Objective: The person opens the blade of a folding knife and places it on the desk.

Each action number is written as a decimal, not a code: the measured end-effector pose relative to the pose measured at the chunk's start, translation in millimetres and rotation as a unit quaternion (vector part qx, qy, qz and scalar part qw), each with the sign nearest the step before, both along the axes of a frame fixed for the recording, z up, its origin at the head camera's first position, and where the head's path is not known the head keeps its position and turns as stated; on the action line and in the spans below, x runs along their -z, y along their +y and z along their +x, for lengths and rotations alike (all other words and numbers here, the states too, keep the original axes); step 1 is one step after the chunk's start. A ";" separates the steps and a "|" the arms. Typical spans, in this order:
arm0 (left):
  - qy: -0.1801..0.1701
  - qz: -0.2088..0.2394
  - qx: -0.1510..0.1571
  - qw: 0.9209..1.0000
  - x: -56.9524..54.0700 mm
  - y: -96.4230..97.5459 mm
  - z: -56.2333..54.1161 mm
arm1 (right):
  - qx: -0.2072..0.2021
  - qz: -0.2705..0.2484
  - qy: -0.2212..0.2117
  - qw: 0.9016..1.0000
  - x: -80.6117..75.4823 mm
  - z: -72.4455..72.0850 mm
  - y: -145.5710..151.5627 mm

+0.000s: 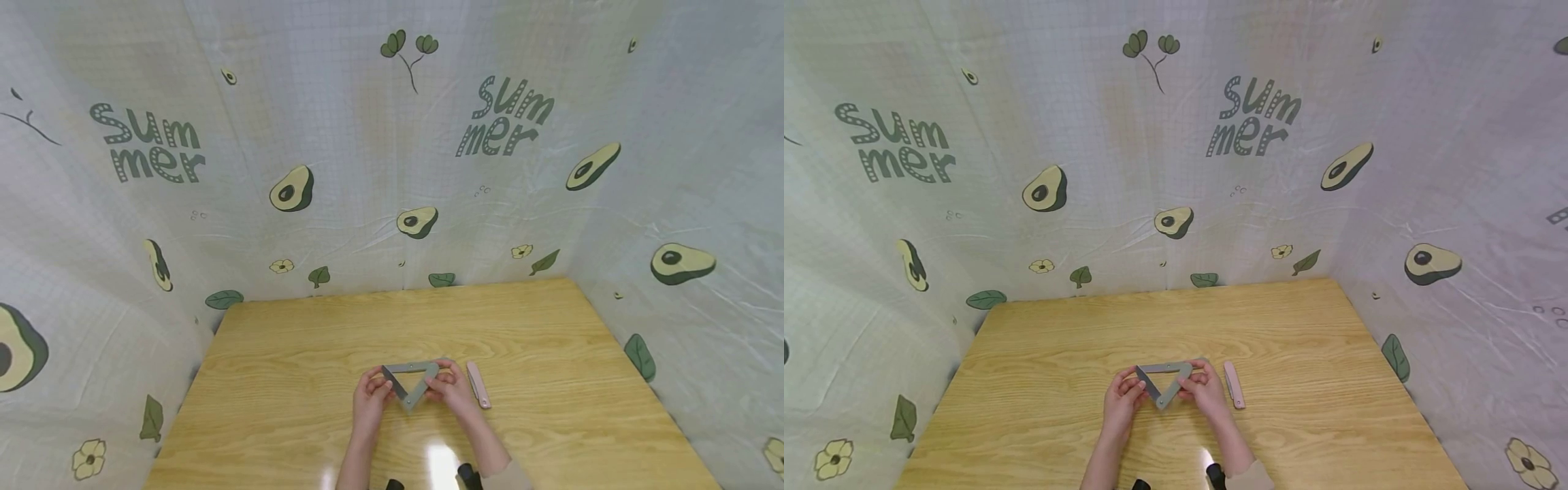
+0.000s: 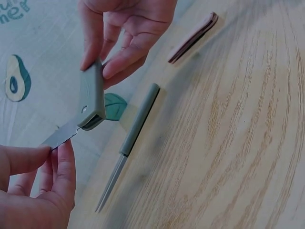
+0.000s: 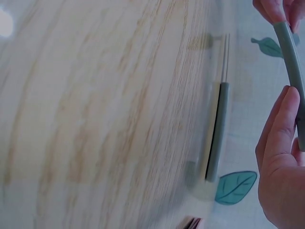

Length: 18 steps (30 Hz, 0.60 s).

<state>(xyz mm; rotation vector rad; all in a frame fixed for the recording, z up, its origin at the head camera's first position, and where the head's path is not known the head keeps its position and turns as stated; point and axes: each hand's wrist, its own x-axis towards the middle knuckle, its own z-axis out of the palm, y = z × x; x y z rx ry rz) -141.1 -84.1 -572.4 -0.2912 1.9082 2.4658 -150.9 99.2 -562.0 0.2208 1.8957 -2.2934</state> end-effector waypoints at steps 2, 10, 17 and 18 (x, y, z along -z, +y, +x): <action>-0.004 0.001 -0.009 1.000 -0.3 0.5 -0.2 | 0.004 -0.003 0.002 1.000 1.3 -0.1 0.9; -0.019 0.017 -0.028 0.999 -1.8 1.2 -0.2 | 0.005 -0.002 0.004 1.000 -0.1 2.4 4.8; -0.017 0.029 -0.025 0.999 -2.8 1.3 0.7 | 0.019 -0.019 -0.001 1.000 2.4 2.8 6.3; -0.014 0.029 -0.026 0.999 -2.9 1.5 0.8 | 0.021 -0.022 -0.001 1.000 3.1 2.8 6.5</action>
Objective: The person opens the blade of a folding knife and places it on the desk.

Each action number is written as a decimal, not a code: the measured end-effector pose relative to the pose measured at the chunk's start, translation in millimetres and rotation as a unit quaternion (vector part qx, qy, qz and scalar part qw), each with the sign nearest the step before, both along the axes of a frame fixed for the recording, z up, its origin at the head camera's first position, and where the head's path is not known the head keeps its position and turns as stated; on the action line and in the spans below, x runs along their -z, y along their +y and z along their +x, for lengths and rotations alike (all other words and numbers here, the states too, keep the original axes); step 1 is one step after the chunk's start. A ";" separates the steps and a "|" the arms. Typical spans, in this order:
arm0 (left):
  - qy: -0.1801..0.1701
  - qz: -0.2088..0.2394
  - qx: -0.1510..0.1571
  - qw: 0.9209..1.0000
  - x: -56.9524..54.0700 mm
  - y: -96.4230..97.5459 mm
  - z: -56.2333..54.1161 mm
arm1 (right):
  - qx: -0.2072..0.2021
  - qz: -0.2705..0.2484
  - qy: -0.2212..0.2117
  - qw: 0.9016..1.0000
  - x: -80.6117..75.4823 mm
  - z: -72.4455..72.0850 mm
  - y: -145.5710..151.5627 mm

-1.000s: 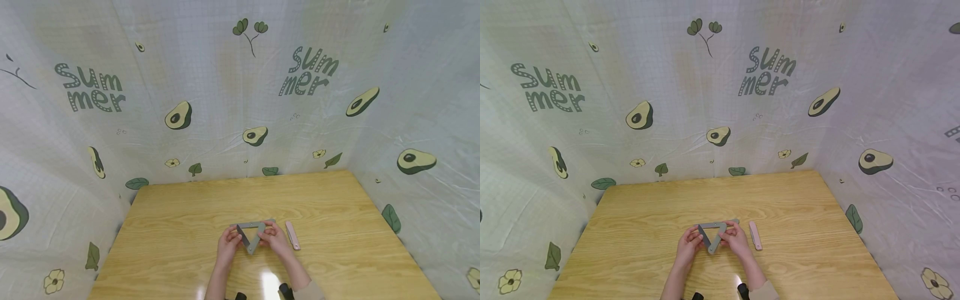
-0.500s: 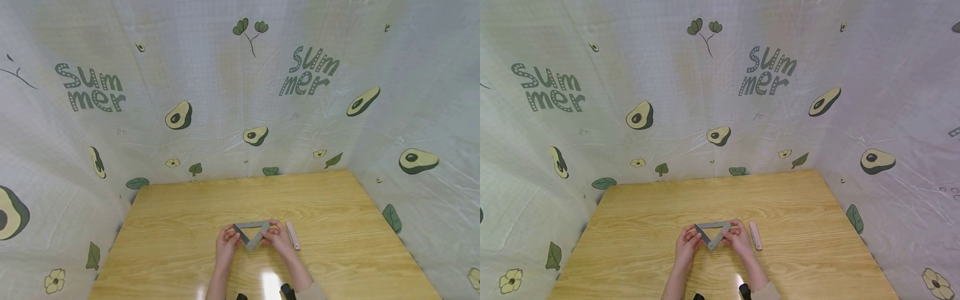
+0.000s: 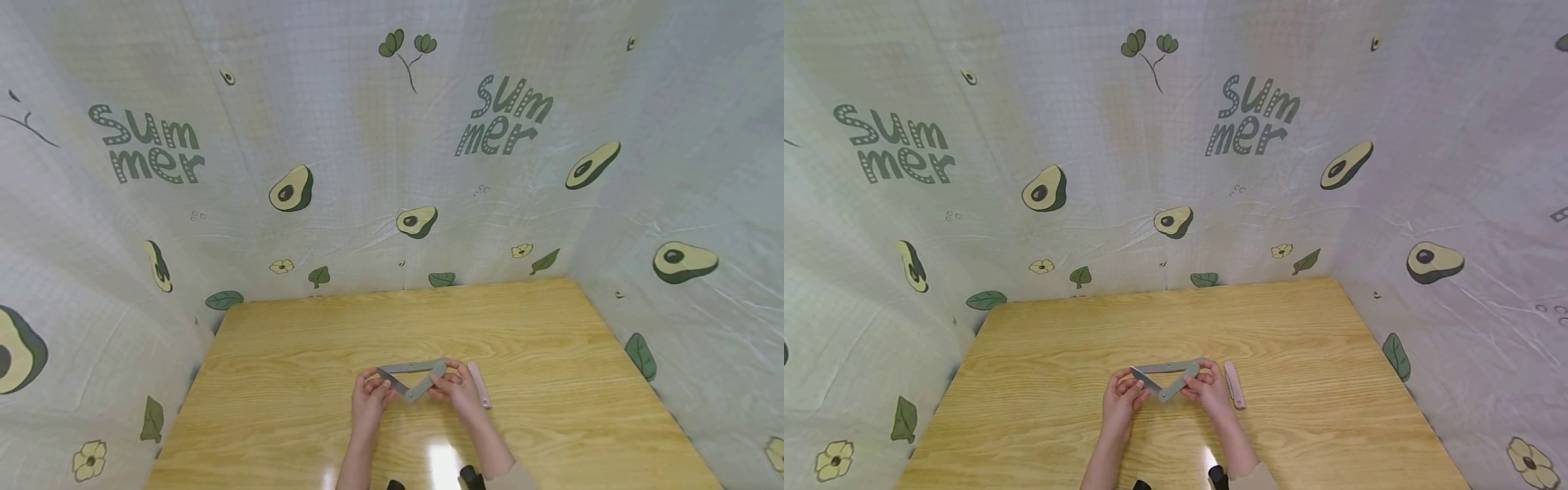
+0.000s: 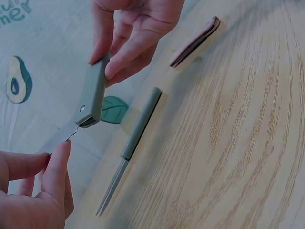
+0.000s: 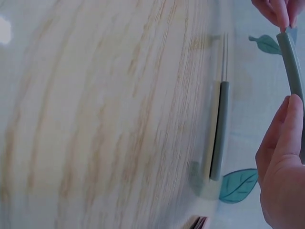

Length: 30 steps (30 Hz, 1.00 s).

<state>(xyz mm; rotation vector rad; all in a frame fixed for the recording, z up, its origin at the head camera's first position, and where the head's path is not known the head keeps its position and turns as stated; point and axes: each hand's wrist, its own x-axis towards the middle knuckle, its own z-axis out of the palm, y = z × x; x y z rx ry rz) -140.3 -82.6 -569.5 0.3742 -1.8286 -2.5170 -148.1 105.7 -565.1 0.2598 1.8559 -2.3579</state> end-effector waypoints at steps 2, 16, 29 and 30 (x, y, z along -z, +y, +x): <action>0.001 0.004 -0.004 1.000 -0.2 0.4 0.4 | 0.005 -0.006 -0.003 1.000 0.3 0.4 0.2; 0.012 0.069 -0.070 0.995 -1.9 15.3 2.0 | 0.047 -0.063 -0.006 0.997 -0.9 4.9 -3.1; 0.032 0.113 -0.090 0.989 -3.9 22.3 2.1 | 0.097 -0.117 0.003 0.988 -1.9 5.4 -9.5; 0.035 0.114 -0.091 0.989 -4.1 22.8 2.4 | 0.100 -0.121 0.003 0.988 -2.2 5.7 -9.9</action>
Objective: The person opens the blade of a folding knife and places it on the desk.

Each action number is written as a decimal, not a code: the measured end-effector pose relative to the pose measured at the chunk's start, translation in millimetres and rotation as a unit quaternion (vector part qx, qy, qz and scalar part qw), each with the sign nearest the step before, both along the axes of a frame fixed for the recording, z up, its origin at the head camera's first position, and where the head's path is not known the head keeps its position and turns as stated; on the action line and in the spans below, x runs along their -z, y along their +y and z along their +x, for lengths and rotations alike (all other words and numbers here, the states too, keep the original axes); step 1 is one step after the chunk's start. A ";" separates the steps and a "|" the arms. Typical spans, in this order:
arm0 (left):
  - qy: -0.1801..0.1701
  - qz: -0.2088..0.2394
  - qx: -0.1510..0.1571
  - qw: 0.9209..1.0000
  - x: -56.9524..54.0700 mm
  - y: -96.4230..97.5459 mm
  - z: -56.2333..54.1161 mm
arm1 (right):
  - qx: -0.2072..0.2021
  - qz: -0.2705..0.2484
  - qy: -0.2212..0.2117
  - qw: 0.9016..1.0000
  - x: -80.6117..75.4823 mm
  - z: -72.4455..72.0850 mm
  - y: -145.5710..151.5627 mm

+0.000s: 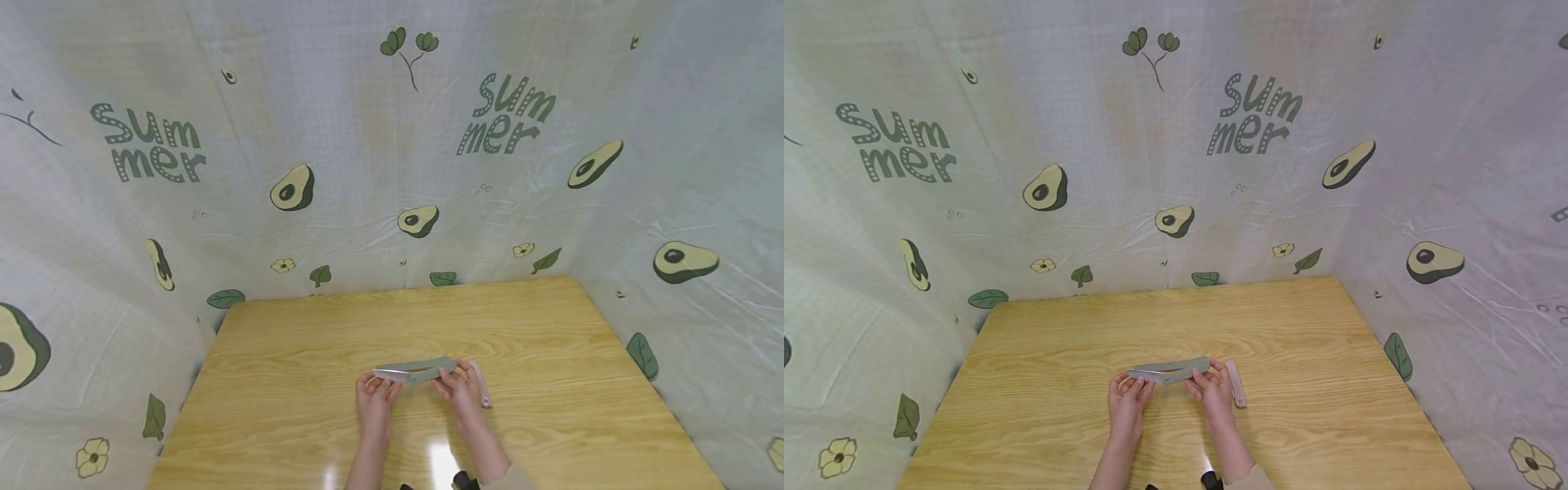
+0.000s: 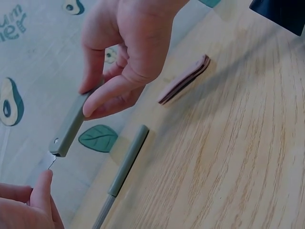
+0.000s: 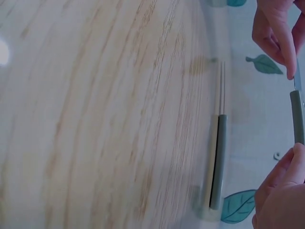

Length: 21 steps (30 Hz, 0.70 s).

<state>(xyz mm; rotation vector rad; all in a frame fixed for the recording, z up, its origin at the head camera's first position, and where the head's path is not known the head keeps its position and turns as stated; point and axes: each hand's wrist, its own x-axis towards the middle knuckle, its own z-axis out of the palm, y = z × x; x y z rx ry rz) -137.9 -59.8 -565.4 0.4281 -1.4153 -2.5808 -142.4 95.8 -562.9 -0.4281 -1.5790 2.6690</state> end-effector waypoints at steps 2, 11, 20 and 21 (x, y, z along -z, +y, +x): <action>0.003 0.009 -0.005 1.000 -0.9 1.2 -0.1 | 0.004 -0.007 0.001 1.000 -0.4 0.5 -0.5; 0.010 0.029 -0.027 0.999 -0.7 7.1 1.1 | 0.013 -0.019 0.009 1.000 0.1 1.0 -1.9; 0.019 0.045 -0.038 0.998 -0.7 9.7 2.3 | 0.031 -0.032 0.006 0.999 0.2 1.9 -5.5; 0.020 0.045 -0.038 0.998 -0.6 9.6 2.6 | 0.034 -0.037 0.004 0.999 0.3 1.8 -6.1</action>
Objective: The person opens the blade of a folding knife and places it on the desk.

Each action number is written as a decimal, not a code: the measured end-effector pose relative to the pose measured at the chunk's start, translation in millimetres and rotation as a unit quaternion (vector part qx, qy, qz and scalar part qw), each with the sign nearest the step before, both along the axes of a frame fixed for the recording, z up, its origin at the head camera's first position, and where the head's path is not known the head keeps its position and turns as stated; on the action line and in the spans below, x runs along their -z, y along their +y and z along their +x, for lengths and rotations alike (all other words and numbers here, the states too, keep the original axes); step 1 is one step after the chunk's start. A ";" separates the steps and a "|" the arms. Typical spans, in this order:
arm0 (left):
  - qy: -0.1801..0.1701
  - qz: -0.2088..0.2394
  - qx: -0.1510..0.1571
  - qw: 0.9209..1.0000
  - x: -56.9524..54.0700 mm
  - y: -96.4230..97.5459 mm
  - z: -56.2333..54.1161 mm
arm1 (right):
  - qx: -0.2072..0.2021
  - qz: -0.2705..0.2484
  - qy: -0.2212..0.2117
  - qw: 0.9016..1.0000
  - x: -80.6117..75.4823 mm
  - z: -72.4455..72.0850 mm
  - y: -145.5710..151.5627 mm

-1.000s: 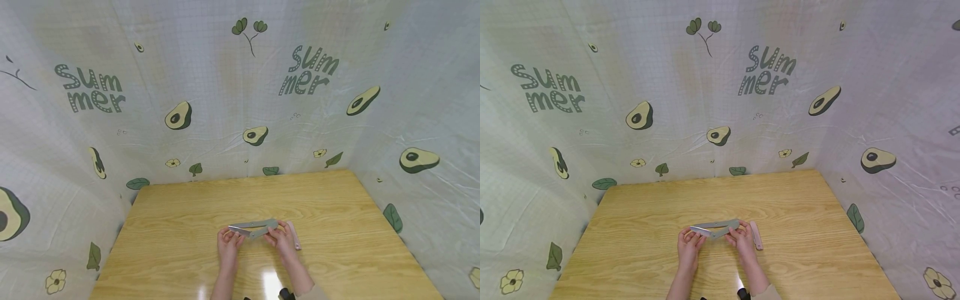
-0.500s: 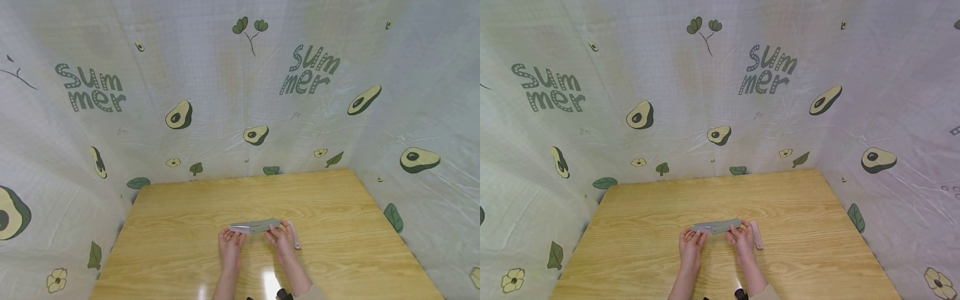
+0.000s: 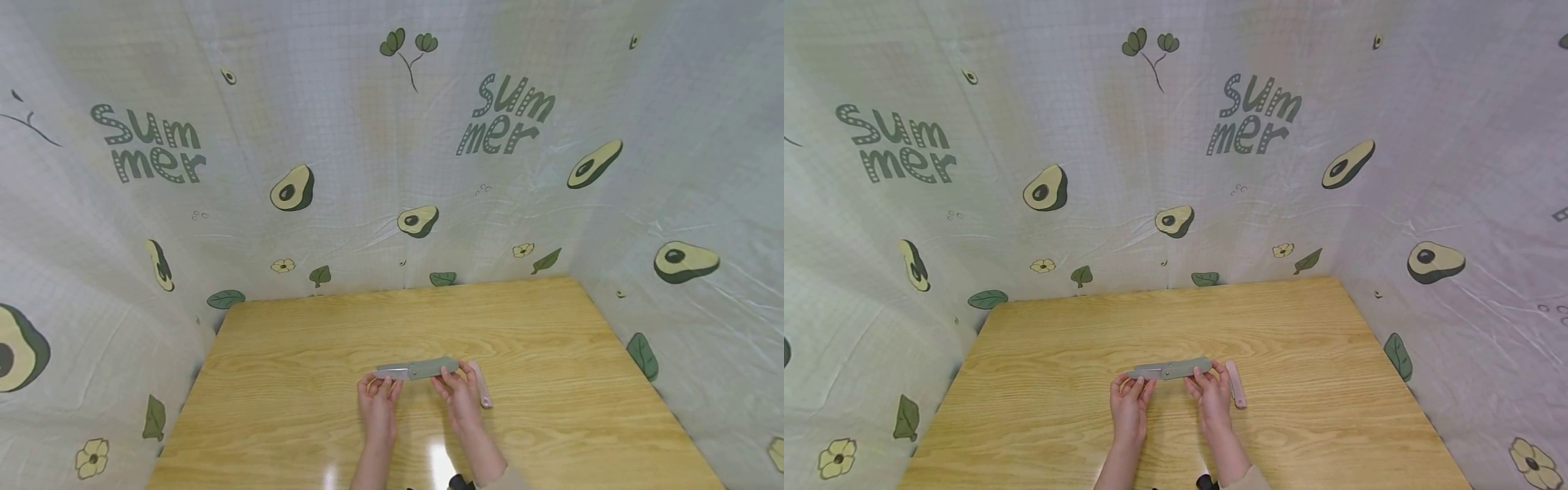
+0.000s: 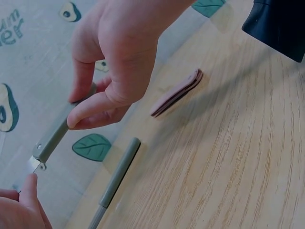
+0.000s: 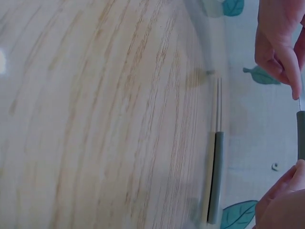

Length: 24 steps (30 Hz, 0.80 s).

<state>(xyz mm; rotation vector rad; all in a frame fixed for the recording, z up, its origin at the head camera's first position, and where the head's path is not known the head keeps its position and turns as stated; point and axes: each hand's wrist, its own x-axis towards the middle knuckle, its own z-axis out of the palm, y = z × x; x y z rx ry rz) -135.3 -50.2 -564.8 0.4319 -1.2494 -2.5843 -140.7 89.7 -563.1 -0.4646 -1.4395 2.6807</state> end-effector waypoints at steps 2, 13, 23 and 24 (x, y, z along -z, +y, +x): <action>0.001 -0.001 0.002 1.000 0.7 -0.3 0.5 | 0.005 -0.006 -0.002 1.000 0.7 -0.1 -1.1; -0.001 0.002 -0.005 1.000 0.5 1.9 1.7 | 0.021 -0.026 0.002 0.999 1.6 0.7 -4.8; 0.006 0.013 -0.055 0.998 7.0 6.3 3.6 | 0.021 0.013 0.007 1.000 -0.8 0.4 -5.2; 0.004 0.013 -0.062 0.998 8.0 6.8 3.6 | 0.025 0.018 0.006 1.000 -0.8 0.2 -5.4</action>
